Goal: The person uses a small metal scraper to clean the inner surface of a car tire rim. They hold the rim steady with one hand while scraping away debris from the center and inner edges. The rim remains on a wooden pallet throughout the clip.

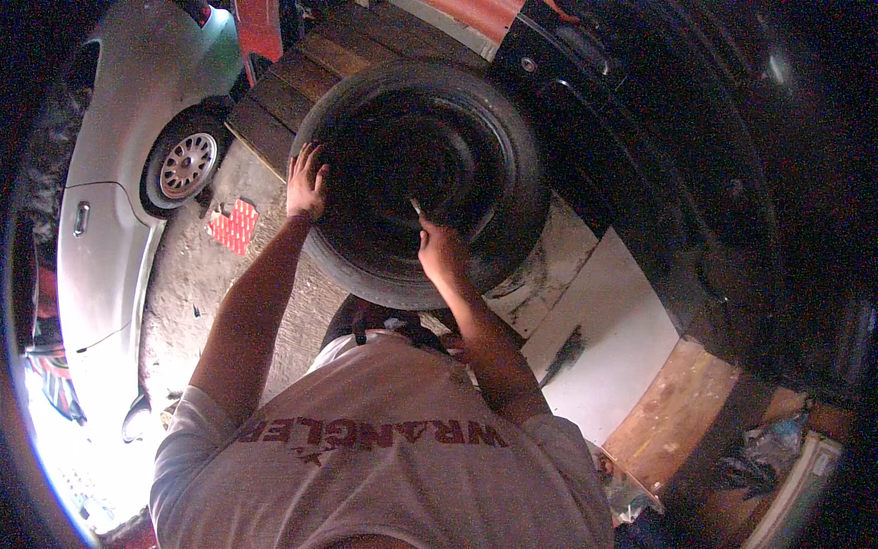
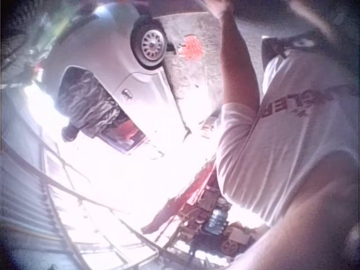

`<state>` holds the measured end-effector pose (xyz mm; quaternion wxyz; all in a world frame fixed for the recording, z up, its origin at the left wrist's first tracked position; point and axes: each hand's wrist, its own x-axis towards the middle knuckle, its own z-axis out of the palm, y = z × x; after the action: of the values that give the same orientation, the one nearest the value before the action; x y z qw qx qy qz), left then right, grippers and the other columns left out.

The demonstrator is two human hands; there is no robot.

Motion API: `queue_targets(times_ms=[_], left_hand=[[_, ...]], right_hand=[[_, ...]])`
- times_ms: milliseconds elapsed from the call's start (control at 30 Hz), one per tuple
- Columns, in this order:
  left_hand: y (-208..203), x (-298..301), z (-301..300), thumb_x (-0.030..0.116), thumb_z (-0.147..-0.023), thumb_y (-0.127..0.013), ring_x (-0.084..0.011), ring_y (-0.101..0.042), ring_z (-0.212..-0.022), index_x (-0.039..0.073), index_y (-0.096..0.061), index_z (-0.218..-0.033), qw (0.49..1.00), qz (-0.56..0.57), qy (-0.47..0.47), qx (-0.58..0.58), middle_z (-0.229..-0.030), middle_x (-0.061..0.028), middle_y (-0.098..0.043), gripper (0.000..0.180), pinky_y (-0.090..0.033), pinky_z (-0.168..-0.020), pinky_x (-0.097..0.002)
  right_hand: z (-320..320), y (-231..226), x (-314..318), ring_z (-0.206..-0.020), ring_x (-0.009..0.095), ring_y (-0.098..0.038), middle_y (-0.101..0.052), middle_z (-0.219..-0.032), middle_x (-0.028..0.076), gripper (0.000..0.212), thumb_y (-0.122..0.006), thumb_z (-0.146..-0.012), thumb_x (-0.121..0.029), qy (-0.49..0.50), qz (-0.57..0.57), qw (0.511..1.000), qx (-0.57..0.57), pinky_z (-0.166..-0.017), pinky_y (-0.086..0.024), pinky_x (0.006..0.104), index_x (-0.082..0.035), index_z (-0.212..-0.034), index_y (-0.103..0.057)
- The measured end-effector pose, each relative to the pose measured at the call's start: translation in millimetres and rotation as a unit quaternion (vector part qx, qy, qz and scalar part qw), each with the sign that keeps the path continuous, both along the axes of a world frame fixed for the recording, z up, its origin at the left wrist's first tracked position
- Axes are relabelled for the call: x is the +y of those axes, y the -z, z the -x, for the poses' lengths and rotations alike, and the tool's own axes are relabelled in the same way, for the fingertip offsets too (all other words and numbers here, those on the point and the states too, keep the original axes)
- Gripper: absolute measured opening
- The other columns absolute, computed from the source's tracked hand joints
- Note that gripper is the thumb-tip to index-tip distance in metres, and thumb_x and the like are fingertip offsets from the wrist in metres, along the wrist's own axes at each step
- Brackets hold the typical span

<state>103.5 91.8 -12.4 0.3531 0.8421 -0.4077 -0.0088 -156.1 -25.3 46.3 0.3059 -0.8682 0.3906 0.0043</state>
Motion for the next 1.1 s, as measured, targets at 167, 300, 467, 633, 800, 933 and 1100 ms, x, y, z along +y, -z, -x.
queue_targets(times_ms=[167, 300, 467, 633, 800, 933, 1100], left_hand=[[-2, 0, -1, 0.035, -0.094, -0.04, -0.0281, -0.026, -0.139, 0.01, -0.043, -0.135, 1.0, -0.008, 0.0, -0.017, -0.143, -0.0108, -0.039, 0.048, -0.014, -0.115, -0.0439], [-5, -2, 3, 0.035, -0.094, -0.041, -0.029, -0.026, -0.139, 0.01, -0.043, -0.134, 1.0, -0.001, 0.001, -0.001, -0.143, -0.0111, -0.039, 0.048, -0.014, -0.115, -0.0441], [-8, 0, 2, 0.036, -0.094, -0.041, -0.0293, -0.025, -0.139, 0.01, -0.044, -0.134, 1.0, -0.005, 0.008, -0.001, -0.143, -0.0119, -0.039, 0.049, -0.013, -0.115, -0.044], [-2, -1, 1, 0.038, -0.095, -0.039, -0.0296, -0.025, -0.139, 0.009, -0.043, -0.135, 1.0, -0.009, 0.006, -0.016, -0.143, -0.0127, -0.038, 0.05, -0.014, -0.115, -0.0447], [-2, 2, 1, 0.036, -0.094, -0.04, -0.0296, -0.026, -0.139, 0.01, -0.043, -0.134, 1.0, -0.011, -0.001, -0.013, -0.143, -0.0121, -0.039, 0.048, -0.014, -0.115, -0.0453], [-3, -2, 0, 0.035, -0.094, -0.04, -0.0293, -0.026, -0.139, 0.01, -0.043, -0.135, 1.0, -0.014, 0.007, -0.023, -0.143, -0.0118, -0.039, 0.048, -0.014, -0.115, -0.0453], [-3, -1, 1, 0.035, -0.094, -0.041, -0.0294, -0.026, -0.139, 0.01, -0.043, -0.134, 1.0, 0.003, 0.003, -0.007, -0.143, -0.0116, -0.039, 0.048, -0.015, -0.115, -0.0452]], right_hand=[[5, -9, -44, -0.099, 0.035, -0.063, -0.065, -0.108, 0.019, 0.035, -0.061, -0.088, -0.017, 0.05, -0.016, 0.994, -0.099, -0.082, -0.05, 0.0405, -0.011, -0.123, -0.06], [-23, 7, -79, -0.095, 0.037, -0.062, -0.063, -0.106, 0.025, 0.039, -0.055, -0.086, -0.009, 0.063, 0.063, 0.991, -0.099, -0.078, -0.05, 0.0451, -0.012, -0.125, -0.059], [-76, 26, -62, -0.083, 0.04, -0.063, -0.065, -0.086, 0.021, 0.037, -0.055, -0.086, -0.01, 0.034, 0.114, 0.992, -0.042, -0.072, -0.051, 0.0482, -0.007, -0.123, -0.058], [-80, 38, -37, -0.081, 0.039, -0.064, -0.064, -0.087, 0.022, 0.037, -0.056, -0.085, -0.009, -0.064, 0.123, 0.983, -0.116, -0.067, -0.052, 0.0463, -0.009, -0.121, -0.06], [-35, 15, -24, -0.079, 0.039, -0.064, -0.065, -0.087, 0.022, 0.032, -0.055, -0.081, -0.006, -0.16, 0.049, 0.984, -0.057, -0.072, -0.051, 0.0483, -0.007, -0.112, -0.065], [-3, -5, -53, -0.09, 0.032, -0.065, -0.066, -0.101, 0.017, 0.037, -0.062, -0.085, -0.013, -0.177, 0.02, 0.984, -0.011, -0.077, -0.052, 0.0378, -0.015, -0.122, -0.061], [6, -16, -83, -0.09, 0.031, -0.066, -0.066, -0.104, 0.015, 0.036, -0.064, -0.087, -0.018, -0.143, 0.025, 0.986, -0.085, -0.074, -0.051, 0.0365, -0.014, -0.122, -0.061]])
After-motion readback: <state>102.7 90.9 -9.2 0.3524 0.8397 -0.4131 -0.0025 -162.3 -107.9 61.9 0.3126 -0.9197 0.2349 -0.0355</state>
